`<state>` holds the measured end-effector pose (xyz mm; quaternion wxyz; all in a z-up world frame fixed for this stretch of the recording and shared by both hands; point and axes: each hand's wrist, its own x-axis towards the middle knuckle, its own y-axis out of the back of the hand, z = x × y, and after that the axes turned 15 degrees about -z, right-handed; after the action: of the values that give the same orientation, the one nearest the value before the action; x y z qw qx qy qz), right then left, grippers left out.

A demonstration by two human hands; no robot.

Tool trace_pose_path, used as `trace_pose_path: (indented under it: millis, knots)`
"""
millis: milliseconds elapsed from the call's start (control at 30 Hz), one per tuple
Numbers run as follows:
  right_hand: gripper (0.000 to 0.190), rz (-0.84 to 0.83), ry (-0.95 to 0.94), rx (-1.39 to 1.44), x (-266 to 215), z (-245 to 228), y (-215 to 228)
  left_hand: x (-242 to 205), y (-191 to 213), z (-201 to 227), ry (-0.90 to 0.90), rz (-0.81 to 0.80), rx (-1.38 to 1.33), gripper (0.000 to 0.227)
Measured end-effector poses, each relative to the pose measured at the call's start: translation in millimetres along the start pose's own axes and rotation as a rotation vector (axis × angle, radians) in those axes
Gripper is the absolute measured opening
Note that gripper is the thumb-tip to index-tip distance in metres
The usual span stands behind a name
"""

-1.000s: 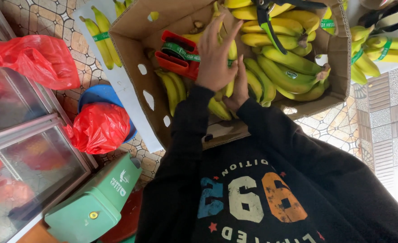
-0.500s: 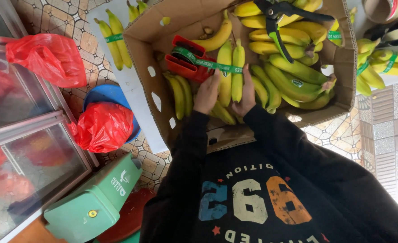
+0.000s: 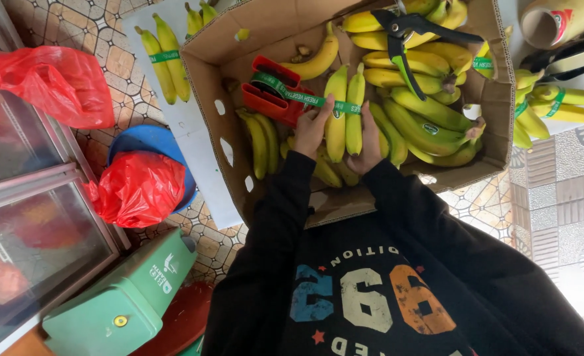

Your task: Applying green tape to the stems of banana bunches to bundle them.

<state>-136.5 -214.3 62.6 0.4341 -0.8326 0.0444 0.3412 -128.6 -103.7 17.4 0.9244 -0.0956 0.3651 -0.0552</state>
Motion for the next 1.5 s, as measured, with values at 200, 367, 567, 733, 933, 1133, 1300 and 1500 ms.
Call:
trace_pose_path:
  millis: [200, 367, 567, 733, 933, 1133, 1300, 1500]
  knots:
    - [0.054, 0.13, 0.021, -0.587, 4, -1, 39, 3, -10, -4, -0.123, 0.007, -0.147, 0.061]
    - [0.05, 0.151, 0.147, -0.937, 16, -7, 44, 53, 16, -64, -0.15, 0.029, -0.021, 0.063]
    - [0.05, 0.055, 0.232, -0.997, 11, -1, 19, 7, 3, 1, -0.151, 0.028, 0.005, 0.059]
    - [0.05, -0.037, 0.313, -0.865, 22, 8, 35, 52, 18, -60, -0.172, 0.029, -0.156, 0.065]
    - [0.045, 0.014, 0.263, -0.99, 19, 0, 60, 19, -4, -28, -0.11, 0.078, -0.22, 0.07]
    - [0.042, 0.067, 0.228, -1.003, 11, -7, 58, 5, -22, -15, -0.027, 0.025, -0.225, 0.076]
    - [0.041, 0.056, 0.269, -1.015, 7, -11, 43, 15, -20, -26, -0.1, 0.076, -0.138, 0.063]
    - [0.048, 0.022, 0.224, -0.918, 20, 0, 51, 13, -21, -24, -0.145, 0.111, -0.163, 0.055]
